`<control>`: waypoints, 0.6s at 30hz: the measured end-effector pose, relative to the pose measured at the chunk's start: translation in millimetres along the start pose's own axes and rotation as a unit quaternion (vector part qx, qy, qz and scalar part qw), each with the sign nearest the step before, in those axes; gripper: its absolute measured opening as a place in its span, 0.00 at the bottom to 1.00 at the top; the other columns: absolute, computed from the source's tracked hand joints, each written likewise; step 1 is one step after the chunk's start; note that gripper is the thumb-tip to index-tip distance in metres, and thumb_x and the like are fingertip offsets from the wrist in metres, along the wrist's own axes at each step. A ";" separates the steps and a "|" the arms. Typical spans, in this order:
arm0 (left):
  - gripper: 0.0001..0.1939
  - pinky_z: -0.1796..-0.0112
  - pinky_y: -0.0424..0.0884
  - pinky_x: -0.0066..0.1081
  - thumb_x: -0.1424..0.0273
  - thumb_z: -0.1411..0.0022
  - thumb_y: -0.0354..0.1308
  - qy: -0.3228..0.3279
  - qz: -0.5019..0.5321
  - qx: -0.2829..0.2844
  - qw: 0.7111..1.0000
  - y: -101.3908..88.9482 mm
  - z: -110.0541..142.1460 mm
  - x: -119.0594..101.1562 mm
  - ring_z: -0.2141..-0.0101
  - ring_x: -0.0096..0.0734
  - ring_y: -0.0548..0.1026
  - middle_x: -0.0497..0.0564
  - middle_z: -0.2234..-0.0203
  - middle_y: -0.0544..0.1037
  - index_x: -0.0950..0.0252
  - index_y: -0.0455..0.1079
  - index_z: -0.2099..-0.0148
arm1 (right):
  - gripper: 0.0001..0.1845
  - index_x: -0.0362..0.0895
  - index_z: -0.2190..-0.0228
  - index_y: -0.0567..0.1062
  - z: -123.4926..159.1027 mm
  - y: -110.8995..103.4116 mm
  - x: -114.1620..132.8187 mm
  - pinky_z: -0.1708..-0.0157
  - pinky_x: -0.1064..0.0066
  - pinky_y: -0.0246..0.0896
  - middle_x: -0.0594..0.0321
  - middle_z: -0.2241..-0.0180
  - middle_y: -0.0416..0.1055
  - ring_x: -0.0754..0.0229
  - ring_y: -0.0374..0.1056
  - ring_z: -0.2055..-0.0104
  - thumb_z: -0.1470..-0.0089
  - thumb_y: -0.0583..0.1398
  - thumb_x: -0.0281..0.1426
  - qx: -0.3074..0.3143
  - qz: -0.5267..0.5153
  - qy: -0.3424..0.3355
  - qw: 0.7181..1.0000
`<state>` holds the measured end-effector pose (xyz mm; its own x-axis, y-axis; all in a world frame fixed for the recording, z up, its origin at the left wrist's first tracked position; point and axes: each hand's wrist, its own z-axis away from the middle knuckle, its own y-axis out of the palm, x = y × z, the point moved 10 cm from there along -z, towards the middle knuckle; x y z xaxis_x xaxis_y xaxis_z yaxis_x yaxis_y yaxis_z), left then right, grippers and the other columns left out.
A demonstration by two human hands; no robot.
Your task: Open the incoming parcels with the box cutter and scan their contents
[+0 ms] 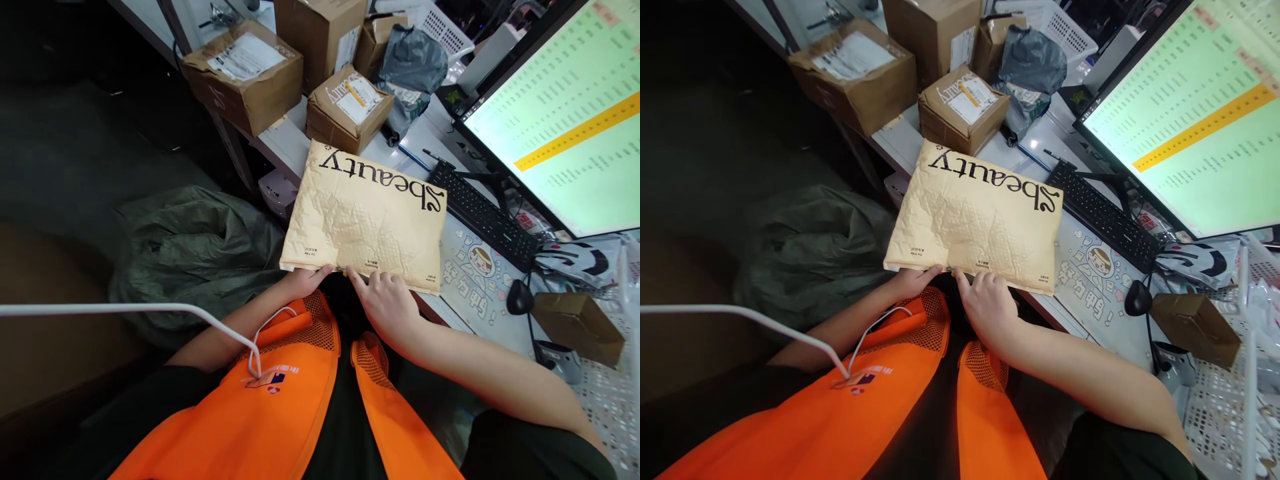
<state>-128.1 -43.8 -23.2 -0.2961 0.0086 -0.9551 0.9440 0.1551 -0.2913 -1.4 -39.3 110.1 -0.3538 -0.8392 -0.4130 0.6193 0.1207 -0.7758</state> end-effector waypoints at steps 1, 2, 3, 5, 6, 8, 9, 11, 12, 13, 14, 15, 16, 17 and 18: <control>0.35 0.33 0.65 0.49 0.39 0.31 0.48 -0.003 0.007 -0.010 1.000 -0.8 1.1 1.8 0.41 0.51 0.76 0.61 0.53 0.83 0.65 0.80 0.50 | 0.35 0.44 0.26 0.56 6.8 4.6 -8.9 0.67 0.63 0.64 0.44 0.61 0.77 0.48 0.76 0.62 0.31 0.50 0.23 0.012 0.012 0.013 1.000; 0.35 0.34 0.67 0.49 0.39 0.31 0.48 -0.010 0.015 -0.025 1.000 -2.8 2.6 4.7 0.44 0.51 0.77 0.61 0.55 0.84 0.65 0.80 0.53 | 0.35 0.43 0.27 0.57 17.1 11.8 -21.4 0.68 0.63 0.64 0.45 0.62 0.77 0.48 0.76 0.63 0.33 0.51 0.21 0.027 0.026 0.031 0.999; 0.35 0.36 0.69 0.49 0.38 0.32 0.48 -0.017 0.025 -0.043 0.999 -5.7 4.5 8.4 0.47 0.51 0.79 0.61 0.57 0.84 0.64 0.80 0.57 | 0.36 0.42 0.28 0.59 30.8 21.1 -35.7 0.69 0.64 0.63 0.45 0.63 0.77 0.47 0.76 0.64 0.35 0.52 0.20 0.042 0.036 0.047 0.997; 0.35 0.38 0.72 0.49 0.38 0.32 0.48 -0.034 0.049 -0.068 0.996 -9.8 8.2 17.0 0.52 0.50 0.80 0.60 0.60 0.84 0.64 0.78 0.62 | 0.38 0.40 0.29 0.62 65.8 42.9 -62.6 0.71 0.64 0.62 0.48 0.66 0.77 0.48 0.76 0.68 0.39 0.54 0.18 0.062 0.036 0.069 0.995; 0.35 0.39 0.72 0.49 0.37 0.33 0.49 -0.041 0.063 -0.072 0.995 -10.1 9.5 21.2 0.53 0.49 0.80 0.59 0.62 0.84 0.64 0.77 0.63 | 0.39 0.41 0.29 0.63 84.8 53.7 -71.7 0.72 0.65 0.61 0.51 0.68 0.77 0.50 0.76 0.69 0.40 0.56 0.18 0.060 0.019 0.069 0.996; 0.36 0.38 0.71 0.47 0.34 0.36 0.51 -0.053 0.088 -0.075 0.992 -8.3 10.1 27.4 0.51 0.49 0.80 0.59 0.61 0.84 0.63 0.77 0.62 | 0.37 0.47 0.29 0.63 120.1 71.3 -84.1 0.74 0.67 0.60 0.57 0.69 0.77 0.52 0.75 0.72 0.38 0.56 0.21 0.032 -0.037 0.075 0.996; 0.37 0.36 0.69 0.47 0.33 0.38 0.52 -0.058 0.096 -0.075 0.991 -6.5 9.4 29.1 0.48 0.50 0.79 0.59 0.59 0.84 0.63 0.78 0.59 | 0.35 0.50 0.29 0.63 134.6 79.0 -89.0 0.74 0.67 0.61 0.58 0.68 0.78 0.53 0.76 0.71 0.35 0.56 0.24 0.011 -0.074 0.088 0.993; 0.41 0.31 0.62 0.48 0.31 0.41 0.55 -0.067 0.104 -0.074 0.990 -0.8 6.2 29.6 0.40 0.51 0.74 0.60 0.52 0.83 0.64 0.77 0.50 | 0.29 0.55 0.30 0.64 155.6 95.0 -103.9 0.72 0.68 0.63 0.57 0.60 0.81 0.52 0.78 0.67 0.30 0.54 0.33 -0.036 -0.142 0.149 0.978; 0.43 0.30 0.58 0.49 0.31 0.43 0.56 -0.073 0.106 -0.070 0.989 3.2 4.2 28.6 0.37 0.52 0.71 0.60 0.49 0.81 0.64 0.76 0.46 | 0.27 0.55 0.31 0.65 162.7 105.7 -115.3 0.72 0.68 0.64 0.56 0.56 0.81 0.51 0.78 0.64 0.28 0.52 0.36 -0.055 -0.168 0.196 0.965; 0.44 0.29 0.57 0.50 0.31 0.44 0.57 -0.078 0.110 -0.064 0.989 7.8 2.3 27.0 0.35 0.52 0.69 0.61 0.47 0.80 0.64 0.75 0.44 | 0.27 0.54 0.31 0.66 168.6 119.1 -129.5 0.71 0.67 0.64 0.54 0.54 0.81 0.50 0.78 0.63 0.28 0.52 0.39 -0.065 -0.183 0.253 0.948; 0.45 0.29 0.57 0.51 0.31 0.45 0.58 -0.084 0.116 -0.060 0.988 12.2 0.7 24.9 0.36 0.53 0.69 0.62 0.46 0.79 0.64 0.74 0.43 | 0.27 0.52 0.32 0.67 173.9 134.9 -145.7 0.71 0.67 0.64 0.52 0.54 0.81 0.49 0.78 0.63 0.28 0.52 0.40 -0.068 -0.189 0.314 0.928; 0.45 0.31 0.60 0.51 0.31 0.46 0.60 -0.089 0.123 -0.057 0.987 16.4 -0.4 22.5 0.37 0.53 0.71 0.62 0.46 0.80 0.64 0.74 0.45 | 0.28 0.50 0.32 0.68 179.2 151.9 -162.7 0.71 0.65 0.64 0.49 0.56 0.81 0.48 0.78 0.65 0.28 0.51 0.41 -0.065 -0.189 0.375 0.905; 0.43 0.34 0.65 0.50 0.31 0.47 0.61 -0.094 0.133 -0.053 0.985 21.1 -1.1 20.0 0.41 0.52 0.74 0.62 0.49 0.81 0.64 0.75 0.48 | 0.29 0.47 0.32 0.68 183.4 169.0 -178.4 0.71 0.64 0.64 0.47 0.59 0.81 0.46 0.77 0.67 0.29 0.51 0.42 -0.058 -0.187 0.426 0.883; 0.41 0.39 0.71 0.48 0.31 0.47 0.61 -0.100 0.143 -0.047 0.984 26.7 -1.4 17.7 0.47 0.50 0.77 0.61 0.54 0.82 0.63 0.75 0.53 | 0.31 0.43 0.31 0.67 185.8 184.4 -191.8 0.71 0.62 0.64 0.45 0.61 0.80 0.45 0.76 0.68 0.29 0.50 0.41 -0.051 -0.187 0.465 0.864; 0.38 0.45 0.76 0.45 0.30 0.46 0.60 -0.108 0.153 -0.037 0.982 33.4 -1.3 15.7 0.55 0.46 0.79 0.58 0.61 0.82 0.63 0.74 0.58 | 0.32 0.40 0.31 0.66 185.9 196.3 -202.3 0.69 0.60 0.65 0.42 0.63 0.80 0.44 0.75 0.68 0.29 0.50 0.41 -0.048 -0.187 0.491 0.850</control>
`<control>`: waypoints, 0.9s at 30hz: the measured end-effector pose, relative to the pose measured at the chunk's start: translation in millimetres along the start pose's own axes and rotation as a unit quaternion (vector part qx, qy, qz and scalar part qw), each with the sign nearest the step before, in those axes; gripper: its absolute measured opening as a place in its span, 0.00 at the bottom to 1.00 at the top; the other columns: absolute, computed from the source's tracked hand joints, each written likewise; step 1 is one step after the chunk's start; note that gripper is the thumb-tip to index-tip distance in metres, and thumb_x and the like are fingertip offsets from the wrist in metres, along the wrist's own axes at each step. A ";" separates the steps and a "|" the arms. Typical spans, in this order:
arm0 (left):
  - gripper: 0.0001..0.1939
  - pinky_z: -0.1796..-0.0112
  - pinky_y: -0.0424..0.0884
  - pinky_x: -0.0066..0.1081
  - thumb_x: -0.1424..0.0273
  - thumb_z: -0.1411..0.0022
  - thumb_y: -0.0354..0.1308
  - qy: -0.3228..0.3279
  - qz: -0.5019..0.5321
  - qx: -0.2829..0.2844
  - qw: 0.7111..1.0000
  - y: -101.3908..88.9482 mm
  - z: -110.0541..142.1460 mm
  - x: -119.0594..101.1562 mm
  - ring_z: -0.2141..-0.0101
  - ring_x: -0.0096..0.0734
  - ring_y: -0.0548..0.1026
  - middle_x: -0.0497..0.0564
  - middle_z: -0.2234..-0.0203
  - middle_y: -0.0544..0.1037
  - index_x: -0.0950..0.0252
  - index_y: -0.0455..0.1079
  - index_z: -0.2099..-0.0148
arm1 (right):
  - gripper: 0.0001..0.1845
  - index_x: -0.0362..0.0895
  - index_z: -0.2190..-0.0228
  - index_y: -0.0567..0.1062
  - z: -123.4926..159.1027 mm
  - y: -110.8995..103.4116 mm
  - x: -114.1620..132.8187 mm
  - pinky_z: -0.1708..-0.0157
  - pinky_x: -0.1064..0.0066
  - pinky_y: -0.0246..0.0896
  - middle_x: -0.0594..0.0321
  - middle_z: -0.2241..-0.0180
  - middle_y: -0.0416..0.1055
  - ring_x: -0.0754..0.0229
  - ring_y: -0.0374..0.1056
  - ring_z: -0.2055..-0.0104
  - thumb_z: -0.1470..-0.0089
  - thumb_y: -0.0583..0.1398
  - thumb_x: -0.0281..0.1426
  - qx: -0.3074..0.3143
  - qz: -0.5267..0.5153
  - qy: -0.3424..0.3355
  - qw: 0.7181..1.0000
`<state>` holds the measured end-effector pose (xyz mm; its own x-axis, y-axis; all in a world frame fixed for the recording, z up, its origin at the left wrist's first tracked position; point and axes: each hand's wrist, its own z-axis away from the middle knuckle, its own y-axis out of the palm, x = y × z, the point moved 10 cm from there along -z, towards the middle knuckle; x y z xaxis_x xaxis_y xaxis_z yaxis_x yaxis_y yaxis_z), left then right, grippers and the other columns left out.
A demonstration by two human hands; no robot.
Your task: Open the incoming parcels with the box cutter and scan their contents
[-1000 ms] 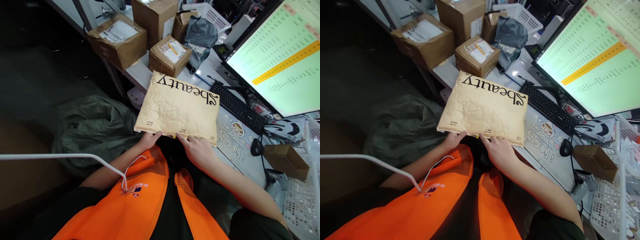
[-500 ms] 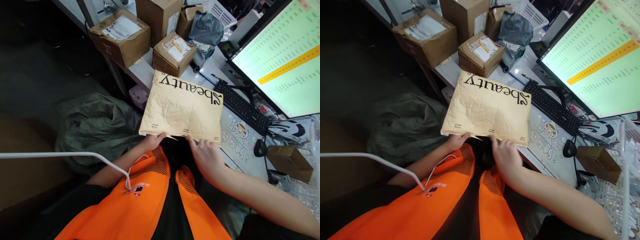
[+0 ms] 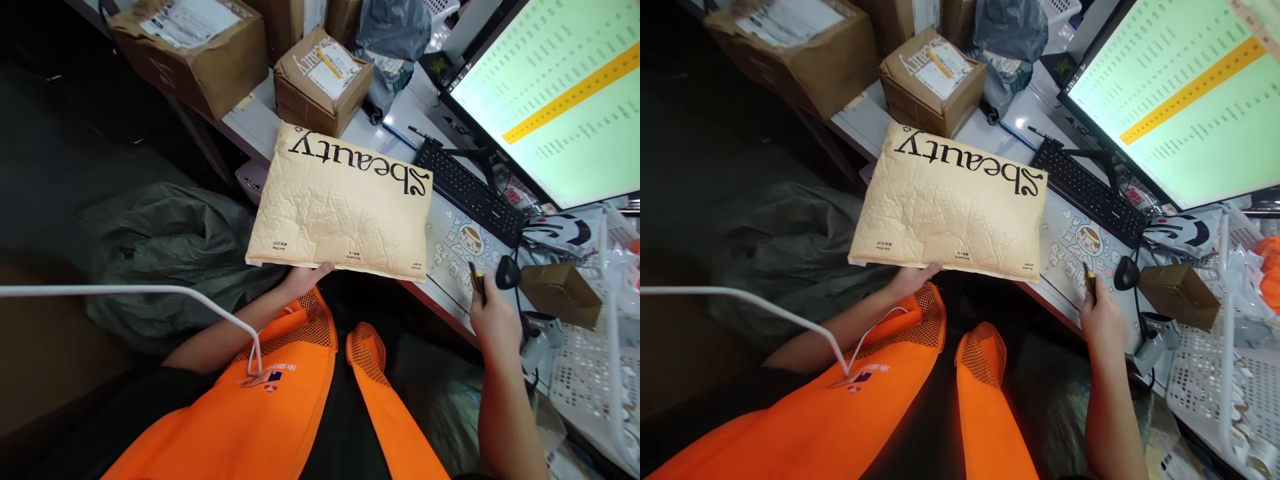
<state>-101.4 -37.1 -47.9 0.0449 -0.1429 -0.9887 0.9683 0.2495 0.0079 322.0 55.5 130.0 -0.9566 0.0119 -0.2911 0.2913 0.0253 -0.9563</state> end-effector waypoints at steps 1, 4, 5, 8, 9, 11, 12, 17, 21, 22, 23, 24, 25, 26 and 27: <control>0.36 0.53 0.78 0.41 0.31 0.45 0.58 -0.011 0.010 0.010 1.000 7.3 1.0 0.8 0.63 0.41 0.78 0.55 0.68 0.80 0.62 0.72 0.64 | 0.34 0.36 0.31 0.66 -7.9 4.8 -3.1 0.67 0.57 0.66 0.39 0.62 0.79 0.41 0.75 0.66 0.30 0.50 0.41 -0.008 -0.005 0.014 1.000; 0.35 0.66 0.75 0.35 0.33 0.40 0.54 -0.031 0.033 0.012 0.999 25.2 3.4 3.3 0.74 0.32 0.70 0.48 0.79 0.71 0.61 0.62 0.74 | 0.34 0.32 0.35 0.69 -13.7 -11.2 31.2 0.56 0.47 0.67 0.29 0.48 0.73 0.33 0.72 0.49 0.31 0.52 0.42 -0.098 -0.062 -0.035 0.993; 0.35 0.66 0.74 0.34 0.33 0.39 0.54 -0.031 0.036 0.004 0.999 28.8 3.6 3.3 0.75 0.31 0.70 0.48 0.80 0.70 0.60 0.61 0.75 | 0.32 0.33 0.36 0.71 -8.7 -23.6 57.8 0.51 0.45 0.66 0.30 0.45 0.70 0.33 0.69 0.45 0.32 0.53 0.41 -0.132 -0.096 -0.082 0.983; 0.33 0.57 0.78 0.39 0.35 0.39 0.55 -0.017 0.031 -0.014 0.999 35.1 2.4 -0.9 0.67 0.38 0.77 0.52 0.74 0.77 0.61 0.68 0.70 | 0.24 0.41 0.39 0.72 21.1 -57.8 169.5 0.41 0.49 0.60 0.40 0.40 0.68 0.41 0.63 0.37 0.30 0.54 0.37 -0.150 -0.179 -0.303 0.924; 0.33 0.51 0.78 0.41 0.35 0.39 0.56 -0.002 0.029 -0.015 0.999 35.5 1.4 -5.2 0.60 0.41 0.80 0.55 0.68 0.81 0.63 0.73 0.65 | 0.22 0.42 0.40 0.73 32.5 -65.4 207.6 0.40 0.51 0.58 0.42 0.39 0.68 0.42 0.61 0.35 0.29 0.54 0.37 -0.136 -0.175 -0.374 0.900; 0.35 0.39 0.72 0.47 0.37 0.38 0.57 0.040 0.021 -0.009 0.999 33.8 -0.6 -16.9 0.45 0.47 0.78 0.60 0.51 0.83 0.65 0.76 0.51 | 0.19 0.42 0.42 0.73 47.6 -74.0 268.0 0.42 0.55 0.56 0.45 0.40 0.69 0.44 0.60 0.35 0.28 0.54 0.36 -0.106 -0.141 -0.475 0.862; 0.37 0.35 0.68 0.49 0.38 0.37 0.57 0.059 0.012 0.000 0.998 32.6 -1.4 -22.9 0.40 0.49 0.75 0.61 0.45 0.81 0.66 0.76 0.45 | 0.18 0.42 0.44 0.74 50.1 -75.7 288.7 0.44 0.56 0.55 0.46 0.42 0.70 0.45 0.61 0.38 0.28 0.54 0.37 -0.093 -0.119 -0.504 0.850; 0.36 0.30 0.59 0.52 0.43 0.31 0.52 0.100 -0.091 0.062 0.989 24.6 -0.3 -45.5 0.34 0.52 0.69 0.62 0.39 0.76 0.68 0.72 0.37 | 0.14 0.39 0.55 0.75 54.1 -74.9 323.5 0.50 0.56 0.51 0.47 0.54 0.74 0.45 0.64 0.50 0.28 0.53 0.34 -0.089 -0.033 -0.576 0.812; 0.25 0.28 0.57 0.49 0.52 0.27 0.50 0.129 -0.213 0.102 0.963 23.7 5.9 -68.8 0.34 0.50 0.69 0.59 0.42 0.79 0.64 0.77 0.45 | 0.17 0.38 0.59 0.76 73.7 -73.4 323.1 0.49 0.55 0.48 0.47 0.59 0.74 0.46 0.64 0.53 0.27 0.48 0.27 -0.112 0.000 -0.630 0.769; 0.22 0.29 0.57 0.49 0.54 0.27 0.50 0.141 -0.239 0.109 0.955 24.6 6.9 -75.8 0.35 0.50 0.70 0.59 0.44 0.80 0.63 0.78 0.50 | 0.18 0.38 0.60 0.76 76.3 -73.7 323.3 0.49 0.55 0.48 0.48 0.60 0.74 0.47 0.65 0.55 0.28 0.47 0.26 -0.108 0.001 -0.636 0.764; 0.20 0.29 0.57 0.49 0.55 0.27 0.51 0.153 -0.259 0.112 0.947 25.4 7.3 -82.8 0.36 0.50 0.71 0.58 0.46 0.81 0.63 0.78 0.54 | 0.18 0.38 0.61 0.77 76.9 -74.6 323.6 0.49 0.55 0.47 0.50 0.61 0.74 0.48 0.65 0.56 0.28 0.47 0.25 -0.101 -0.002 -0.638 0.763; 0.18 0.29 0.57 0.49 0.57 0.27 0.51 0.165 -0.272 0.113 0.941 26.2 7.2 -89.5 0.37 0.50 0.72 0.59 0.47 0.81 0.62 0.78 0.56 | 0.18 0.38 0.61 0.77 75.9 -76.1 324.2 0.49 0.55 0.47 0.51 0.63 0.74 0.50 0.66 0.58 0.29 0.48 0.24 -0.091 -0.007 -0.638 0.765; 0.17 0.29 0.57 0.49 0.58 0.28 0.51 0.176 -0.278 0.112 0.938 27.1 6.9 -95.2 0.38 0.51 0.72 0.59 0.48 0.81 0.62 0.77 0.58 | 0.17 0.39 0.62 0.77 74.0 -78.1 325.0 0.48 0.56 0.46 0.53 0.64 0.74 0.51 0.66 0.60 0.29 0.49 0.24 -0.080 -0.015 -0.636 0.767; 0.17 0.29 0.58 0.50 0.59 0.27 0.51 0.182 -0.278 0.111 0.936 28.3 6.4 -99.4 0.39 0.51 0.73 0.59 0.49 0.82 0.62 0.77 0.58 | 0.16 0.39 0.62 0.77 71.7 -80.5 325.9 0.48 0.56 0.45 0.54 0.65 0.75 0.52 0.66 0.61 0.30 0.49 0.25 -0.067 -0.022 -0.636 0.769; 0.17 0.29 0.58 0.49 0.60 0.27 0.49 0.184 -0.273 0.111 0.937 29.9 6.3 -101.5 0.39 0.51 0.73 0.59 0.49 0.82 0.63 0.77 0.57 | 0.15 0.39 0.63 0.77 69.3 -82.8 326.8 0.47 0.56 0.45 0.55 0.65 0.75 0.53 0.66 0.63 0.30 0.50 0.26 -0.055 -0.027 -0.636 0.769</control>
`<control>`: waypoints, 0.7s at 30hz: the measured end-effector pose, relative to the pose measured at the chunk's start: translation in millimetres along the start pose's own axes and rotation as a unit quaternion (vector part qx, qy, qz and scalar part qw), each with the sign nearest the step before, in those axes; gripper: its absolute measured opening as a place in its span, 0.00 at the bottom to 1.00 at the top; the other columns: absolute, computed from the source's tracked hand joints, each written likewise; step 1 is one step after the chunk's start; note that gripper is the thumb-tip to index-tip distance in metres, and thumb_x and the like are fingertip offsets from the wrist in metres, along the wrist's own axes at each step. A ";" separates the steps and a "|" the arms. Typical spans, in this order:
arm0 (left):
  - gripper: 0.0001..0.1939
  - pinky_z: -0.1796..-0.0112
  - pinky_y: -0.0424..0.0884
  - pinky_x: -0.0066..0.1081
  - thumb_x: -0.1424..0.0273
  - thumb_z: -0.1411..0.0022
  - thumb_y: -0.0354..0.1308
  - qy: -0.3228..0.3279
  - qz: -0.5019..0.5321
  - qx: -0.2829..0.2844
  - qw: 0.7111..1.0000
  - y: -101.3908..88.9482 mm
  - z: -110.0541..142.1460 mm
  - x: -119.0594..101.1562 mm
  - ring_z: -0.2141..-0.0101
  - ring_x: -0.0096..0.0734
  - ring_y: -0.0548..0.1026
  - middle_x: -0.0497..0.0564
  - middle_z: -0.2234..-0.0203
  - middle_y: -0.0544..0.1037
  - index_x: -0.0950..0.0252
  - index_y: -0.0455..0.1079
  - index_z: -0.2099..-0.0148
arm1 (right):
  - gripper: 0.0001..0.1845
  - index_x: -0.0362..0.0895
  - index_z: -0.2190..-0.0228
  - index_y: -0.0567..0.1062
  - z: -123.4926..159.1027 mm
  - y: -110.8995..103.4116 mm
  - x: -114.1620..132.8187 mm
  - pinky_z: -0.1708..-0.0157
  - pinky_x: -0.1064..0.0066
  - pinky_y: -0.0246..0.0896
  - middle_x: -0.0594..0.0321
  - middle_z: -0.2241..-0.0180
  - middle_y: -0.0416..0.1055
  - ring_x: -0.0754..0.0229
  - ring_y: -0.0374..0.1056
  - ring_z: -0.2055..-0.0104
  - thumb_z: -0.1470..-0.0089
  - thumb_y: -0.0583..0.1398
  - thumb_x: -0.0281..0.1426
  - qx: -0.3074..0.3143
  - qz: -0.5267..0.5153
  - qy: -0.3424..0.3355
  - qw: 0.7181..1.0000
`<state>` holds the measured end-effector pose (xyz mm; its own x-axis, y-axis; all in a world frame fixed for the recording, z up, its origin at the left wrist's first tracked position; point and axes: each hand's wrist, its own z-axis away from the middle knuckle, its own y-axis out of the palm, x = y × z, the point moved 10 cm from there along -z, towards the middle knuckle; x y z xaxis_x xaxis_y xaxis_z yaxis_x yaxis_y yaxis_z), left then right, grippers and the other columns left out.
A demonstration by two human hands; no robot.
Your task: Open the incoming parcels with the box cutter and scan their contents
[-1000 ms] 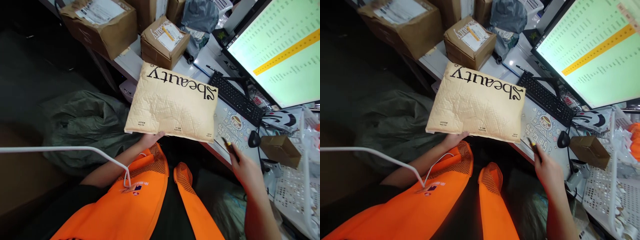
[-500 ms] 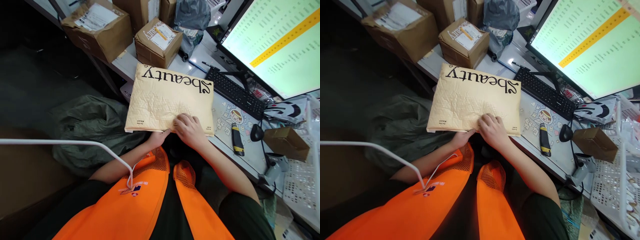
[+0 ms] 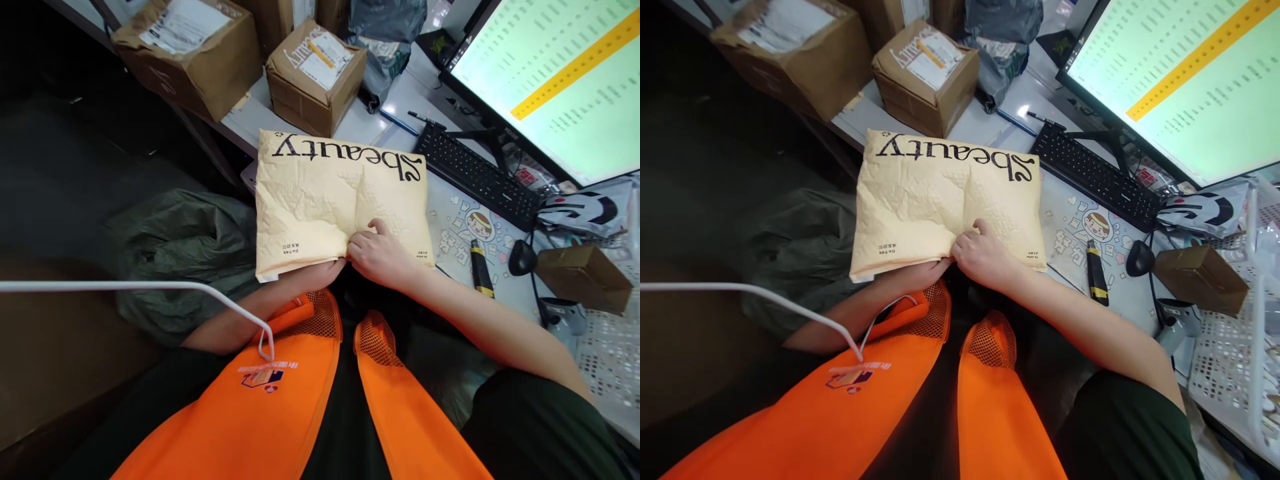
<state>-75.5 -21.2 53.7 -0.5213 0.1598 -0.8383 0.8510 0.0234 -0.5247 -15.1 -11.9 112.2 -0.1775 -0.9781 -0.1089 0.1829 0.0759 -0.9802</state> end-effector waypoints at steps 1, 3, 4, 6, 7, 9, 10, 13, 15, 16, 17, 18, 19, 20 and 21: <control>0.18 0.29 0.58 0.49 0.61 0.26 0.48 -0.001 0.009 -0.001 1.000 1.5 -0.1 -1.4 0.39 0.50 0.73 0.58 0.50 0.82 0.63 0.78 0.55 | 0.15 0.40 0.63 0.77 -1.6 -2.3 -2.6 0.47 0.56 0.44 0.56 0.65 0.75 0.54 0.66 0.64 0.30 0.51 0.27 0.006 -0.008 0.000 1.000; 0.21 0.30 0.59 0.49 0.61 0.26 0.45 -0.008 0.030 -0.011 0.999 6.3 3.9 -1.5 0.40 0.49 0.74 0.58 0.52 0.83 0.63 0.78 0.51 | 0.15 0.40 0.64 0.77 -4.7 -7.7 -9.4 0.48 0.56 0.44 0.57 0.67 0.76 0.56 0.65 0.66 0.31 0.52 0.30 0.016 -0.013 -0.003 1.000; 0.22 0.30 0.60 0.48 0.60 0.25 0.44 -0.014 0.041 -0.015 0.999 9.7 8.0 -0.6 0.40 0.49 0.74 0.57 0.52 0.83 0.63 0.78 0.49 | 0.15 0.40 0.64 0.77 -6.2 -11.2 -14.6 0.49 0.57 0.44 0.58 0.67 0.76 0.57 0.64 0.68 0.32 0.53 0.31 0.017 -0.010 -0.003 1.000; 0.24 0.32 0.63 0.48 0.58 0.26 0.44 -0.023 0.061 -0.017 0.998 16.7 18.8 1.9 0.43 0.50 0.76 0.58 0.53 0.83 0.63 0.78 0.47 | 0.14 0.40 0.66 0.77 -8.9 -20.3 -30.7 0.50 0.57 0.45 0.59 0.69 0.76 0.59 0.61 0.71 0.34 0.53 0.30 0.007 0.004 0.008 1.000; 0.23 0.33 0.65 0.48 0.58 0.27 0.45 -0.024 0.069 -0.015 0.997 19.0 24.2 3.1 0.44 0.50 0.77 0.58 0.53 0.83 0.63 0.79 0.47 | 0.14 0.41 0.66 0.77 -10.2 -25.6 -40.7 0.50 0.57 0.45 0.59 0.70 0.76 0.59 0.60 0.72 0.35 0.53 0.29 -0.001 0.015 0.017 1.000; 0.22 0.37 0.69 0.48 0.59 0.29 0.48 -0.026 0.084 -0.011 0.996 18.3 32.7 6.6 0.47 0.51 0.78 0.59 0.54 0.83 0.63 0.79 0.49 | 0.13 0.41 0.67 0.77 -12.3 -36.6 -59.2 0.49 0.57 0.45 0.60 0.71 0.75 0.60 0.58 0.73 0.38 0.53 0.28 -0.015 0.040 0.036 0.998; 0.20 0.40 0.71 0.48 0.60 0.30 0.49 -0.030 0.090 -0.017 0.995 14.2 35.2 9.6 0.50 0.50 0.79 0.59 0.57 0.83 0.63 0.80 0.53 | 0.13 0.41 0.67 0.77 -13.3 -41.7 -66.0 0.49 0.56 0.45 0.61 0.71 0.75 0.59 0.58 0.73 0.39 0.53 0.28 -0.020 0.052 0.044 0.997; 0.19 0.54 0.77 0.44 0.60 0.34 0.51 -0.062 0.092 -0.048 0.993 -4.5 37.4 23.3 0.68 0.43 0.77 0.55 0.75 0.77 0.63 0.72 0.74 | 0.14 0.41 0.66 0.78 -15.7 -52.2 -69.5 0.51 0.56 0.45 0.59 0.70 0.75 0.57 0.61 0.70 0.38 0.53 0.31 -0.028 0.072 0.072 0.994; 0.22 0.59 0.77 0.42 0.59 0.35 0.51 -0.081 0.097 -0.073 0.989 -14.3 36.9 30.4 0.74 0.39 0.74 0.53 0.81 0.71 0.61 0.64 0.80 | 0.15 0.40 0.65 0.78 -16.8 -51.6 -58.6 0.53 0.56 0.46 0.56 0.67 0.75 0.55 0.63 0.67 0.36 0.54 0.35 -0.025 0.071 0.094 0.993; 0.22 0.57 0.77 0.43 0.59 0.35 0.51 -0.084 0.108 -0.085 0.987 -16.5 36.3 32.0 0.72 0.41 0.75 0.53 0.80 0.72 0.61 0.66 0.79 | 0.17 0.39 0.63 0.79 -17.6 -48.4 -50.1 0.54 0.56 0.46 0.54 0.65 0.76 0.53 0.64 0.65 0.35 0.55 0.38 -0.020 0.068 0.101 0.992; 0.21 0.52 0.77 0.45 0.58 0.34 0.51 -0.084 0.125 -0.096 0.984 -17.1 35.5 32.9 0.68 0.44 0.78 0.54 0.77 0.76 0.62 0.70 0.76 | 0.18 0.39 0.62 0.79 -18.7 -43.6 -40.9 0.54 0.56 0.46 0.52 0.64 0.76 0.51 0.65 0.63 0.35 0.56 0.41 -0.014 0.064 0.104 0.992; 0.20 0.47 0.76 0.47 0.57 0.34 0.51 -0.085 0.143 -0.105 0.980 -15.9 34.2 34.0 0.61 0.47 0.80 0.56 0.70 0.81 0.63 0.75 0.70 | 0.20 0.38 0.61 0.79 -20.2 -37.4 -31.8 0.55 0.56 0.46 0.50 0.62 0.76 0.49 0.66 0.61 0.35 0.57 0.42 -0.004 0.059 0.105 0.993; 0.20 0.42 0.73 0.47 0.56 0.33 0.51 -0.089 0.158 -0.115 0.977 -14.0 32.7 36.2 0.54 0.50 0.80 0.57 0.62 0.84 0.63 0.79 0.62 | 0.20 0.38 0.62 0.79 -22.2 -30.5 -23.3 0.56 0.57 0.45 0.49 0.62 0.76 0.48 0.66 0.60 0.34 0.57 0.42 0.008 0.051 0.101 0.994; 0.22 0.38 0.70 0.48 0.54 0.33 0.52 -0.097 0.164 -0.126 0.974 -12.1 31.0 39.5 0.48 0.51 0.78 0.57 0.55 0.84 0.64 0.80 0.55 | 0.19 0.38 0.63 0.80 -24.3 -23.7 -16.5 0.57 0.57 0.45 0.49 0.62 0.76 0.48 0.66 0.60 0.34 0.57 0.41 0.023 0.041 0.096 0.994; 0.24 0.35 0.66 0.48 0.53 0.34 0.54 -0.108 0.160 -0.138 0.971 -10.9 29.4 43.8 0.44 0.51 0.76 0.57 0.51 0.83 0.64 0.79 0.50 | 0.18 0.38 0.64 0.80 -26.4 -18.1 -11.9 0.57 0.57 0.45 0.49 0.63 0.76 0.49 0.66 0.60 0.33 0.57 0.38 0.036 0.030 0.091 0.995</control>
<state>-109.5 -43.4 18.3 -0.2023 -0.0073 -0.9793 0.9410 0.2755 -0.1965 -41.9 3.4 126.8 -0.3353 -0.9203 -0.2016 0.2668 0.1125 -0.9572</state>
